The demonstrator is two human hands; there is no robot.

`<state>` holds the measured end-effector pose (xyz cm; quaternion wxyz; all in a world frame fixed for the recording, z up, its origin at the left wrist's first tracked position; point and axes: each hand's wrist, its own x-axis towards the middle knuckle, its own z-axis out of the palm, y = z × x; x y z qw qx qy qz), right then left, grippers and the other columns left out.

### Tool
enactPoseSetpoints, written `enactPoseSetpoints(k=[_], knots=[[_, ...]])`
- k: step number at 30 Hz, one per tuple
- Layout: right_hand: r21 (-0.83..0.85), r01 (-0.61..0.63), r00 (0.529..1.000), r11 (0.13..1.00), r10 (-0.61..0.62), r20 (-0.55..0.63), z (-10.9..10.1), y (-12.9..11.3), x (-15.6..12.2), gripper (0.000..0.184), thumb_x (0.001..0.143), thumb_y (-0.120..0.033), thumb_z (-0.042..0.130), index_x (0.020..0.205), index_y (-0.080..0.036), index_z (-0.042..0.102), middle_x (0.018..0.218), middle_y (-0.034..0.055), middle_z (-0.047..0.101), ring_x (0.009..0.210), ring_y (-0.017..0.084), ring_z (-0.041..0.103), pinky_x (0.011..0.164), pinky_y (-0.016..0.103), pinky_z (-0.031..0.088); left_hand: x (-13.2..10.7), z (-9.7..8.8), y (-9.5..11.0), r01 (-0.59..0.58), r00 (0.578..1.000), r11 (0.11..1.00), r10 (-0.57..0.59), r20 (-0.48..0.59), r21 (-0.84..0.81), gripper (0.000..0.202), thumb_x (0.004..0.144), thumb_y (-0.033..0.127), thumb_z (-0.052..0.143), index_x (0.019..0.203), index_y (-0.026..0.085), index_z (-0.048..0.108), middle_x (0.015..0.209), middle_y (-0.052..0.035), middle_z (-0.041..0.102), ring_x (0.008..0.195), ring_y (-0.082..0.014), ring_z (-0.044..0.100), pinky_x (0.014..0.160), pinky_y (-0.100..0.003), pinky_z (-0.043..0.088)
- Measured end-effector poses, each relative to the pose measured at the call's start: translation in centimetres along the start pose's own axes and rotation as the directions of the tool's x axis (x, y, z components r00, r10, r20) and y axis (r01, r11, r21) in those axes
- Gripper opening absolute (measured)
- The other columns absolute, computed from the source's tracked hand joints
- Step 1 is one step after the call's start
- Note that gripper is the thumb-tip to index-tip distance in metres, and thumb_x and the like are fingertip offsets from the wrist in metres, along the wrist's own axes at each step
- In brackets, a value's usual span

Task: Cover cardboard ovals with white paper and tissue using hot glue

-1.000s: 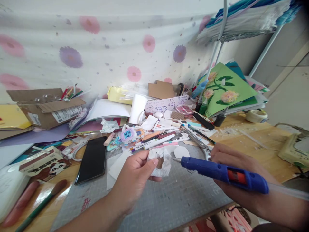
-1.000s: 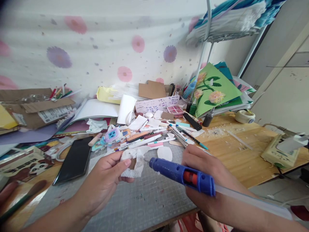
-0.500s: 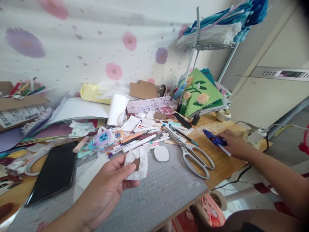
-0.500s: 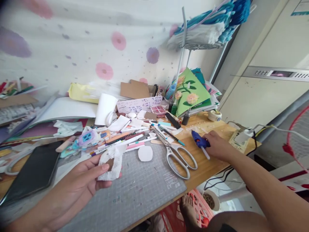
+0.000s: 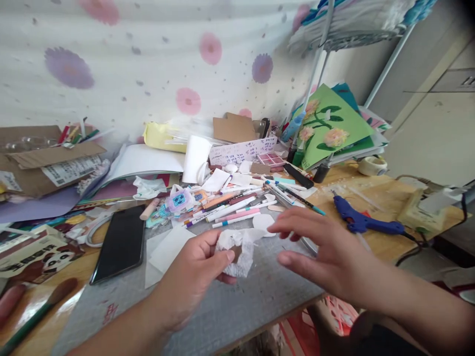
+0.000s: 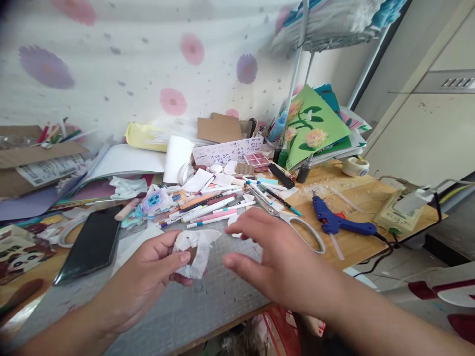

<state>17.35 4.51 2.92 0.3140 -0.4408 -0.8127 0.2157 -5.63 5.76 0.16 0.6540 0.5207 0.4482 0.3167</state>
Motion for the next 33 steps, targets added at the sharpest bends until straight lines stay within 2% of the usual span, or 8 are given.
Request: enactPoseSetpoints(k=[3,6,8,13,18,25,30,33], knots=[[0.054,-0.038,0.997,0.998,0.041,-0.058,2.1,-1.1,1.3,0.019,0.082,-0.032,0.061,0.097,-0.019,0.063,0.092,0.0054,0.062,0.079,0.016,0.058,0.066,0.030,0.049,-0.1,0.2,0.2,-0.022,1.000,0.998,0.022,0.001,0.051,0.009,0.081,0.025,0.058,0.087,0.018,0.061,0.080,-0.0014,0.063,0.074,-0.0153,0.057,0.060,-0.024,0.051],[0.035,-0.042,0.996,0.998,0.045,-0.082,2.5,-1.0,1.8,0.008,0.081,-0.019,0.059,0.075,-0.018,0.062,0.073,0.0010,0.060,0.067,0.013,0.055,0.060,0.027,0.044,-0.2,0.2,0.3,-0.031,0.999,0.995,0.032,-0.004,0.097,0.008,0.079,0.025,0.059,0.083,0.018,0.061,0.075,-0.0007,0.062,0.070,-0.0153,0.056,0.058,-0.024,0.051],[-0.007,0.020,0.994,1.000,-0.021,-0.106,2.5,-1.0,1.8,0.013,0.081,-0.012,0.056,0.070,-0.018,0.061,0.069,0.0001,0.058,0.066,0.013,0.054,0.060,0.027,0.043,-0.3,0.2,0.2,-0.046,0.998,0.987,0.053,-0.039,0.155,0.007,0.079,0.025,0.058,0.079,0.018,0.059,0.073,-0.0004,0.061,0.068,-0.0153,0.055,0.059,-0.025,0.051],[-0.165,0.213,0.965,0.963,-0.235,-0.121,3.7,-1.8,1.1,0.015,0.082,-0.009,0.052,0.079,-0.018,0.064,0.078,0.0044,0.060,0.069,0.015,0.054,0.060,0.027,0.042,-0.3,0.2,0.1,-0.079,0.986,0.959,0.116,-0.120,0.273,0.009,0.079,0.026,0.055,0.074,0.019,0.059,0.068,0.0006,0.057,0.064,-0.0154,0.053,0.058,-0.025,0.049],[-0.362,0.273,0.947,0.892,-0.314,-0.061,4.8,-2.4,0.6,0.016,0.086,-0.012,0.049,0.085,-0.016,0.065,0.072,0.0044,0.056,0.064,0.016,0.048,0.056,0.029,0.036,-0.5,0.4,-0.1,-0.082,0.984,0.961,0.121,-0.133,0.264,0.012,0.079,0.029,0.055,0.074,0.019,0.057,0.066,0.0004,0.055,0.063,-0.0160,0.052,0.056,-0.024,0.045],[-0.527,0.357,0.926,0.771,-0.368,0.088,4.6,-3.0,0.4,0.017,0.084,-0.011,0.048,0.072,-0.016,0.059,0.069,0.0035,0.053,0.060,0.017,0.041,0.053,0.031,0.027,-0.7,0.5,-0.4,-0.113,0.980,0.956,0.152,-0.126,0.272,0.013,0.081,0.029,0.053,0.075,0.019,0.058,0.067,0.0012,0.055,0.063,-0.0148,0.049,0.056,-0.023,0.039],[-0.591,0.394,0.915,0.704,-0.359,0.183,5.2,-3.4,0.3,0.007,0.077,-0.012,0.056,0.077,-0.017,0.059,0.073,0.0042,0.055,0.062,0.019,0.042,0.054,0.034,0.029,-0.4,0.4,-0.1,-0.089,0.980,0.959,0.133,-0.151,0.269,0.011,0.078,0.026,0.056,0.072,0.018,0.057,0.064,0.0025,0.052,0.062,-0.0135,0.046,0.055,-0.022,0.038],[-0.574,0.379,0.921,0.726,-0.353,0.161,5.2,-3.5,0.0,0.009,0.078,-0.012,0.054,0.073,-0.018,0.059,0.073,0.0047,0.056,0.064,0.021,0.044,0.059,0.038,0.034,-0.3,0.3,0.1,-0.086,0.987,0.980,0.108,-0.117,0.180,0.010,0.079,0.026,0.056,0.076,0.017,0.059,0.069,0.0017,0.056,0.064,-0.0131,0.048,0.056,-0.022,0.040]])
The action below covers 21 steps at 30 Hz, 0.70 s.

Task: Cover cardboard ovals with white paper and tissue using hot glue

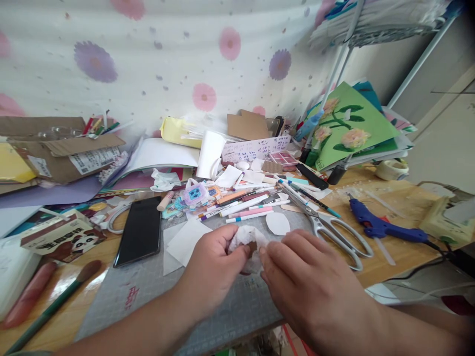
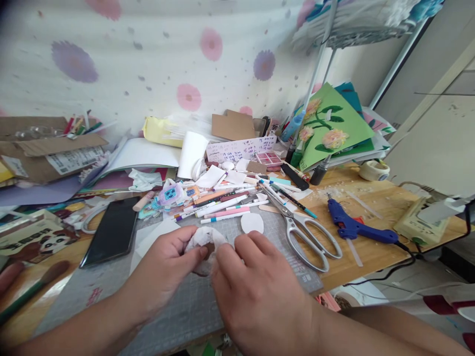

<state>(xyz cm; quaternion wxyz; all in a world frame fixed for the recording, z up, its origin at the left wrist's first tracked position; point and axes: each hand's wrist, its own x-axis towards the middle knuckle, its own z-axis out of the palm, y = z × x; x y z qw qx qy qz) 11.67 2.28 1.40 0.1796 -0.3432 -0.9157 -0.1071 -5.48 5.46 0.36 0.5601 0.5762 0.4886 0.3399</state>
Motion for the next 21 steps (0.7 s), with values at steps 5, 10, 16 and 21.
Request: enactPoseSetpoints(k=[5,10,16,21], knots=[[0.583,-0.220,0.943,0.782,0.323,-0.077,-0.6,1.3,-0.2,0.016,0.088,-0.020,0.048,0.075,-0.018,0.058,0.078,0.0039,0.057,0.072,0.016,0.052,0.065,0.031,0.042,0.0,-0.1,0.0,0.035,0.997,0.987,-0.024,0.077,-0.154,0.010,0.081,0.026,0.057,0.081,0.017,0.058,0.073,0.0003,0.060,0.065,-0.0132,0.052,0.057,-0.023,0.044],[0.804,-0.497,0.821,0.325,0.476,0.315,0.0,2.9,0.9,0.021,0.089,-0.033,0.047,0.080,-0.018,0.059,0.070,-0.0004,0.056,0.066,0.013,0.051,0.059,0.024,0.042,-0.1,-0.2,-0.3,0.017,0.994,0.995,-0.005,0.114,-0.101,0.008,0.081,0.022,0.055,0.077,0.016,0.058,0.067,0.0013,0.056,0.062,-0.0121,0.049,0.057,-0.023,0.040],[0.748,-0.585,0.770,0.314,0.507,0.389,0.6,2.3,1.8,0.015,0.077,-0.028,0.056,0.066,-0.017,0.058,0.058,-0.0036,0.051,0.055,0.010,0.044,0.051,0.022,0.034,0.0,-0.3,-0.5,-0.018,0.993,1.000,0.015,0.116,0.025,0.010,0.080,0.025,0.054,0.077,0.016,0.057,0.067,0.0017,0.054,0.062,-0.0122,0.046,0.056,-0.023,0.036],[0.722,-0.641,0.733,0.260,0.485,0.477,0.5,2.6,1.6,0.016,0.074,-0.031,0.061,0.068,-0.016,0.061,0.060,-0.0024,0.054,0.057,0.011,0.044,0.052,0.023,0.034,0.1,-0.3,-0.5,-0.012,0.993,0.997,0.003,0.116,0.075,0.010,0.080,0.025,0.053,0.076,0.016,0.056,0.067,0.0020,0.052,0.062,-0.0127,0.046,0.056,-0.024,0.034]])
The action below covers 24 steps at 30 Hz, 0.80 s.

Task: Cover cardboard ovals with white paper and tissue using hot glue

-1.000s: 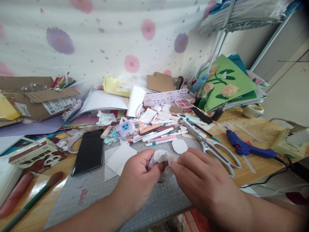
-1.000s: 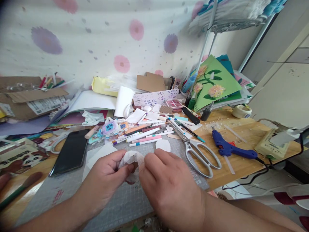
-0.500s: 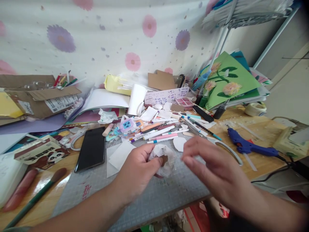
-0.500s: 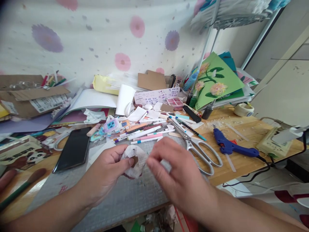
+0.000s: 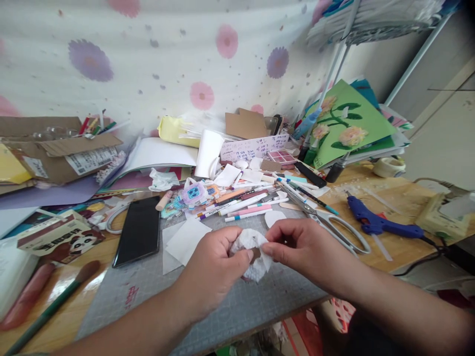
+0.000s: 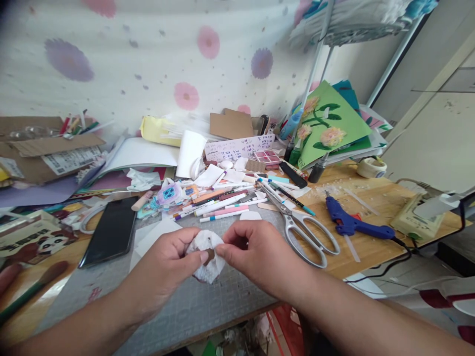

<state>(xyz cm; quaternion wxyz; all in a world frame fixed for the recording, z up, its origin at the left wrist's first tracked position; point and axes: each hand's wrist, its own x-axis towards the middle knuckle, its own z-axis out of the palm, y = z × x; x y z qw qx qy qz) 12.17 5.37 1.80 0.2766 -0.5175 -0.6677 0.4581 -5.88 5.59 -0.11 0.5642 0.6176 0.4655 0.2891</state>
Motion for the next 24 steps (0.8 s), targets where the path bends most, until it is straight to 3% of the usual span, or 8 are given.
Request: enactPoseSetpoints(k=[5,12,15,19,24], knots=[[0.271,0.002,0.998,0.963,-0.018,0.057,-0.3,0.5,0.2,0.028,0.080,-0.042,0.056,0.068,-0.017,0.060,0.060,-0.0018,0.052,0.059,0.012,0.047,0.057,0.025,0.038,-0.2,0.0,0.3,0.014,0.998,1.000,-0.015,0.059,0.017,0.010,0.079,0.024,0.052,0.072,0.016,0.053,0.064,0.0028,0.050,0.060,-0.0117,0.044,0.054,-0.024,0.032],[0.102,-0.021,0.999,0.995,0.024,-0.033,0.5,0.1,0.5,0.017,0.070,-0.030,0.068,0.064,-0.016,0.060,0.058,-0.0035,0.052,0.055,0.010,0.041,0.051,0.023,0.030,-0.4,0.2,0.9,-0.002,0.999,0.992,-0.002,0.034,0.124,0.012,0.077,0.024,0.052,0.067,0.016,0.052,0.058,0.0055,0.039,0.054,-0.0092,0.034,0.049,-0.021,0.027],[0.194,-0.030,1.000,0.981,0.028,0.010,0.4,0.5,0.6,0.021,0.069,-0.032,0.071,0.064,-0.016,0.059,0.057,-0.0040,0.051,0.054,0.009,0.041,0.051,0.023,0.029,-0.4,0.3,0.8,0.004,1.000,0.991,-0.007,0.023,0.133,0.012,0.077,0.024,0.052,0.068,0.017,0.051,0.058,0.0055,0.039,0.054,-0.0094,0.034,0.048,-0.022,0.028],[0.465,-0.048,0.992,0.884,-0.013,0.125,0.1,1.1,0.6,0.035,0.080,-0.047,0.058,0.067,-0.015,0.059,0.059,-0.0019,0.052,0.054,0.010,0.045,0.055,0.025,0.036,-0.4,0.2,0.6,0.005,0.999,0.994,-0.010,0.050,0.114,0.010,0.076,0.022,0.051,0.067,0.018,0.049,0.060,0.0046,0.043,0.056,-0.0106,0.038,0.051,-0.023,0.030],[0.384,-0.015,0.998,0.923,-0.011,0.067,-0.1,1.2,0.8,0.039,0.082,-0.050,0.055,0.064,-0.015,0.058,0.055,-0.0024,0.051,0.051,0.009,0.047,0.052,0.023,0.038,-0.4,0.2,0.5,0.003,0.996,0.995,-0.012,0.093,0.096,0.008,0.076,0.020,0.049,0.069,0.017,0.051,0.062,0.0036,0.048,0.058,-0.0116,0.041,0.053,-0.024,0.032]])
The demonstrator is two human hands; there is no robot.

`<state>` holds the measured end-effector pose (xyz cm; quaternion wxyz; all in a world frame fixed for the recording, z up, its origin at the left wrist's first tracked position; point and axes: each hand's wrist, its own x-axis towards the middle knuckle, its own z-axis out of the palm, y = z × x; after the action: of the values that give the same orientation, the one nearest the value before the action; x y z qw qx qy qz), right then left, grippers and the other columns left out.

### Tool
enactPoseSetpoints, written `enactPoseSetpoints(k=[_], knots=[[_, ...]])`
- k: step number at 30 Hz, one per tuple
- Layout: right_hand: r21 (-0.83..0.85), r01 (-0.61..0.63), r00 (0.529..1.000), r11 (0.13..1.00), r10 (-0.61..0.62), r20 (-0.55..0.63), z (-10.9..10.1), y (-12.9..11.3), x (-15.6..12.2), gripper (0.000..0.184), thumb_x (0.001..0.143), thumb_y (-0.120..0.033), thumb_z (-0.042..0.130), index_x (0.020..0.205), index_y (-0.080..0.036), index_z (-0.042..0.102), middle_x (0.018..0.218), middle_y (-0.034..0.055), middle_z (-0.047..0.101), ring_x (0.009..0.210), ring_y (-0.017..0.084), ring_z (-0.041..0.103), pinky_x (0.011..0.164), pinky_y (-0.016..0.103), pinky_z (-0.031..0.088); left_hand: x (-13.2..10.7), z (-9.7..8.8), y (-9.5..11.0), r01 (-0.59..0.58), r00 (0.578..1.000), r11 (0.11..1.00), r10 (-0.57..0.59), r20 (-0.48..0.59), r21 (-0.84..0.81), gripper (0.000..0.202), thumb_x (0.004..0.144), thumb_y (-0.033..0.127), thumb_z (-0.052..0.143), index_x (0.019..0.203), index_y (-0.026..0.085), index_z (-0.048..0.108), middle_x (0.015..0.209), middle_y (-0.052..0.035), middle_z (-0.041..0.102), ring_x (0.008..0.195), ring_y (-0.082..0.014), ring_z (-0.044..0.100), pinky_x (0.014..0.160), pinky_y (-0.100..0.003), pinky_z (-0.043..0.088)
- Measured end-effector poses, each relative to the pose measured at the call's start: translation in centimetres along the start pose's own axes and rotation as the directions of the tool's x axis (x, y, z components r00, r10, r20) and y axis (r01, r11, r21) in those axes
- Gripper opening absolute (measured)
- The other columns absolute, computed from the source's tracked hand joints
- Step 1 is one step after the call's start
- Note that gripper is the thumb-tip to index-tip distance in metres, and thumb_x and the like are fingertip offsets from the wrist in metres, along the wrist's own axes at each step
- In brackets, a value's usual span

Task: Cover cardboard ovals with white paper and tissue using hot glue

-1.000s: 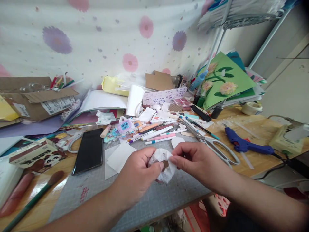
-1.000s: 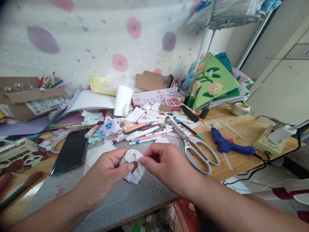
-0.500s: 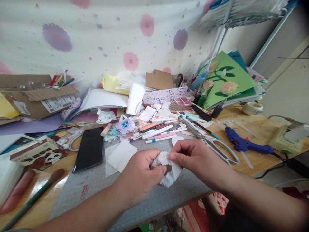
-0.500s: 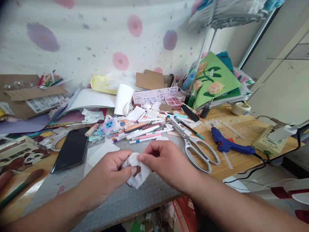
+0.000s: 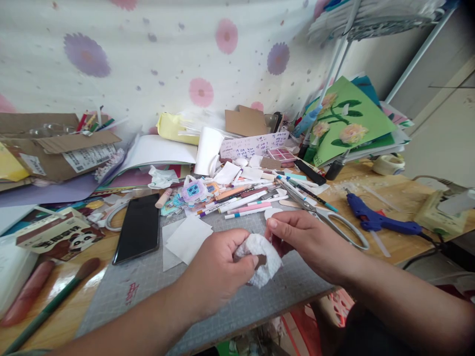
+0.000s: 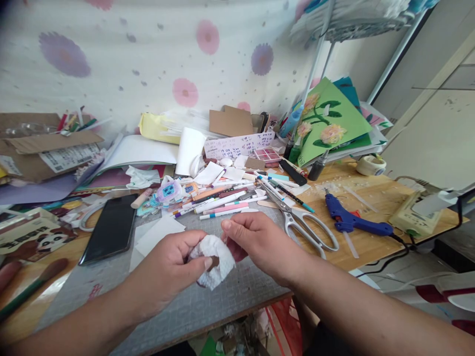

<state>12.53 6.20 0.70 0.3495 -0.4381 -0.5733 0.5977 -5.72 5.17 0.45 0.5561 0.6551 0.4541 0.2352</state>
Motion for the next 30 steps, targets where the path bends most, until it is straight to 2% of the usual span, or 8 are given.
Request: enactPoseSetpoints(k=[4,6,12,15,17,20,23,30], knots=[[-0.081,0.034,0.994,0.996,-0.042,-0.104,-0.5,-0.2,0.1,0.035,0.084,-0.046,0.054,0.063,-0.017,0.054,0.054,-0.0050,0.048,0.049,0.008,0.049,0.050,0.021,0.039,0.2,-0.1,0.0,0.000,1.000,0.998,0.000,-0.004,-0.060,0.009,0.078,0.023,0.052,0.073,0.016,0.055,0.064,0.0017,0.053,0.060,-0.0126,0.046,0.056,-0.024,0.036],[-0.088,0.042,0.994,0.995,-0.050,-0.094,-0.9,-0.3,-0.1,0.032,0.083,-0.043,0.056,0.063,-0.018,0.051,0.054,-0.0063,0.046,0.050,0.008,0.050,0.051,0.020,0.041,0.2,-0.1,-0.1,0.011,1.000,0.992,-0.014,-0.016,-0.124,0.009,0.079,0.023,0.053,0.074,0.015,0.057,0.065,0.0007,0.055,0.061,-0.0128,0.049,0.057,-0.024,0.039],[-0.132,-0.033,0.997,0.991,0.042,0.060,-2.6,-0.8,-2.0,0.014,0.081,-0.028,0.062,0.073,-0.018,0.055,0.066,-0.0042,0.052,0.066,0.010,0.055,0.065,0.023,0.045,0.4,-0.2,0.0,0.040,0.998,0.916,-0.059,-0.037,-0.399,0.009,0.080,0.022,0.056,0.083,0.015,0.059,0.075,-0.0026,0.062,0.066,-0.0141,0.057,0.057,-0.025,0.048],[-0.231,0.032,0.978,0.972,0.016,0.206,-3.5,-1.0,-2.9,0.009,0.080,-0.014,0.059,0.072,-0.018,0.061,0.092,0.0011,0.061,0.086,0.014,0.057,0.078,0.026,0.042,0.4,-0.2,0.2,0.058,0.996,0.872,-0.086,-0.035,-0.486,0.008,0.080,0.021,0.056,0.084,0.015,0.059,0.074,-0.0026,0.063,0.066,-0.0145,0.060,0.055,-0.024,0.049],[-0.246,0.065,0.978,0.967,-0.013,0.208,-3.7,-1.1,-3.0,0.009,0.079,-0.014,0.059,0.076,-0.019,0.065,0.103,0.0031,0.061,0.094,0.016,0.056,0.082,0.027,0.041,0.4,-0.2,0.2,0.086,0.994,0.849,-0.109,-0.014,-0.521,0.007,0.080,0.020,0.055,0.084,0.015,0.059,0.073,-0.0028,0.064,0.064,-0.0144,0.062,0.051,-0.022,0.048],[-0.167,0.004,0.997,0.986,0.009,0.076,-3.0,-0.9,-2.6,0.015,0.081,-0.029,0.060,0.090,-0.019,0.065,0.087,0.0036,0.064,0.079,0.015,0.057,0.073,0.028,0.043,0.4,0.0,0.1,0.119,0.992,0.837,-0.124,0.027,-0.535,0.008,0.082,0.021,0.054,0.085,0.015,0.059,0.071,-0.0028,0.065,0.060,-0.0147,0.064,0.048,-0.019,0.045],[-0.142,-0.044,0.997,0.989,0.051,0.052,-1.7,-0.5,-1.8,0.026,0.081,-0.042,0.058,0.082,-0.017,0.063,0.069,0.0007,0.058,0.064,0.013,0.051,0.061,0.027,0.040,0.5,0.2,-0.1,0.126,0.992,0.838,-0.113,0.057,-0.530,0.010,0.084,0.022,0.053,0.087,0.015,0.059,0.072,-0.0026,0.065,0.062,-0.0142,0.064,0.050,-0.019,0.046],[-0.266,-0.047,0.997,0.963,0.030,-0.069,0.1,0.6,-0.7,0.021,0.072,-0.033,0.066,0.061,-0.018,0.055,0.054,-0.0041,0.051,0.052,0.010,0.041,0.050,0.024,0.030,0.2,0.6,-0.1,0.083,0.997,0.888,-0.071,0.042,-0.453,0.011,0.084,0.024,0.054,0.088,0.014,0.057,0.076,-0.0031,0.063,0.070,-0.0144,0.061,0.059,-0.024,0.049]])
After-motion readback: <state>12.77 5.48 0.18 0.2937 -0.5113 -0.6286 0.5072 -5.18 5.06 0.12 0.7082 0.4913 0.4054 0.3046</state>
